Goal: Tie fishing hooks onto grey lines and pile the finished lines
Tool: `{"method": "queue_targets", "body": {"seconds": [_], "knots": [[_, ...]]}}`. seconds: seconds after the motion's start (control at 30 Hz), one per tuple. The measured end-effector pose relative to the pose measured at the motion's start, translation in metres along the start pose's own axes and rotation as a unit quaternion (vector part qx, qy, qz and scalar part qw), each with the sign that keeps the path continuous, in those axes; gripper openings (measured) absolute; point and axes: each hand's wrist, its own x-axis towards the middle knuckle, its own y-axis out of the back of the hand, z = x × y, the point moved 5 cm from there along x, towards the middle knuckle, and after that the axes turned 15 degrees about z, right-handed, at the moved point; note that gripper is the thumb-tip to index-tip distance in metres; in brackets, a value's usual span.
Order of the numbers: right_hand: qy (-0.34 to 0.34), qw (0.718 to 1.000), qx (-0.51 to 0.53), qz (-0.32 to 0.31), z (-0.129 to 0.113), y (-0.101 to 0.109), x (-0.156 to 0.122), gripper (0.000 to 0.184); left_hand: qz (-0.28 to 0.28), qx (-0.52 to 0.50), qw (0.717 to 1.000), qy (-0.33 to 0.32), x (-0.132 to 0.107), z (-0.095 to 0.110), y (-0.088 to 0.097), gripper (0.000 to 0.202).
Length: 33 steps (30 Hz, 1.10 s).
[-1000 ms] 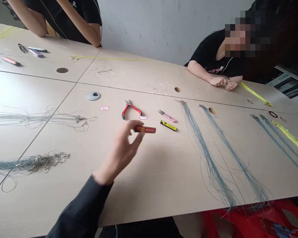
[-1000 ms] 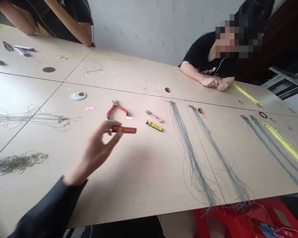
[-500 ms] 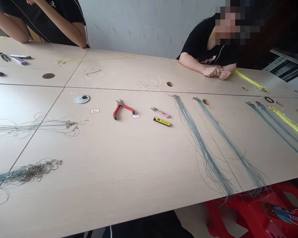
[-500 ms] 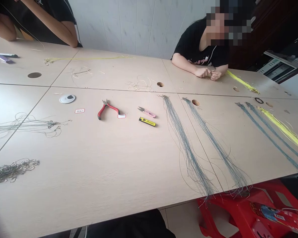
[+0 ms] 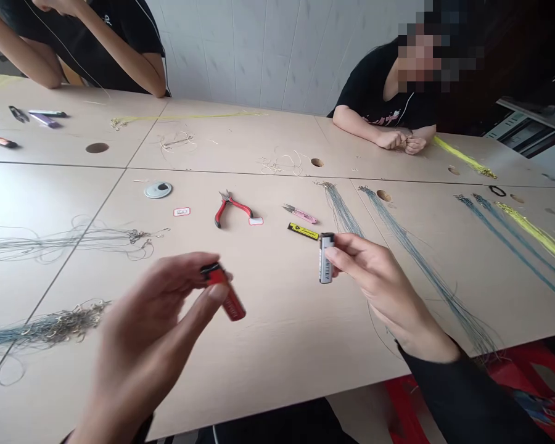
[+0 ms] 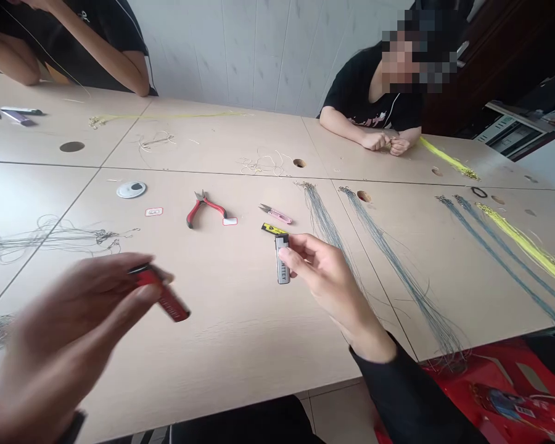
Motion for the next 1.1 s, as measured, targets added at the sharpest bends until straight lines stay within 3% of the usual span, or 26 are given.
{"method": "queue_targets", "body": {"seconds": [0.07,0.17,0.33,0.5,0.67,0.73,0.8,0.9,0.97,1.1], "knots": [[-0.021,0.999,-0.004,-0.028,0.024,-0.014,0.022,0.030,-0.026,-0.037,0.999,0.027,0.020,-0.005,-0.031,0.031],[-0.024,0.998,-0.042,-0.042,0.056,-0.033,0.053,0.032,-0.082,-0.088,0.990,0.071,0.044,-0.030,-0.068,0.039],[0.037,0.987,-0.155,0.004,0.066,-0.062,0.086,0.025,-0.123,-0.121,0.979,0.105,0.066,-0.065,-0.096,0.047],[0.149,0.941,-0.301,0.029,0.049,-0.078,0.091,0.015,-0.115,-0.160,0.971,0.133,0.070,-0.080,-0.100,0.044],[0.235,0.903,-0.346,0.099,0.038,-0.077,0.077,0.021,-0.092,-0.163,0.977,0.102,0.071,-0.086,-0.099,0.035],[0.222,0.935,-0.266,0.072,0.037,-0.080,0.065,0.028,-0.086,-0.173,0.975,0.105,0.070,-0.086,-0.099,0.036],[0.160,0.975,-0.149,-0.028,0.041,-0.091,0.052,0.034,-0.086,-0.198,0.969,0.116,0.066,-0.085,-0.100,0.037],[0.086,0.983,-0.058,-0.153,0.047,-0.104,0.034,0.037,-0.101,-0.208,0.967,0.105,0.060,-0.083,-0.100,0.033],[0.068,0.985,-0.046,-0.151,0.052,-0.104,0.031,0.036,-0.106,-0.189,0.972,0.087,0.058,-0.083,-0.098,0.028],[0.054,0.997,-0.011,-0.058,0.061,-0.093,0.034,0.038,-0.076,-0.152,0.983,0.065,0.058,-0.084,-0.090,0.025]]}}
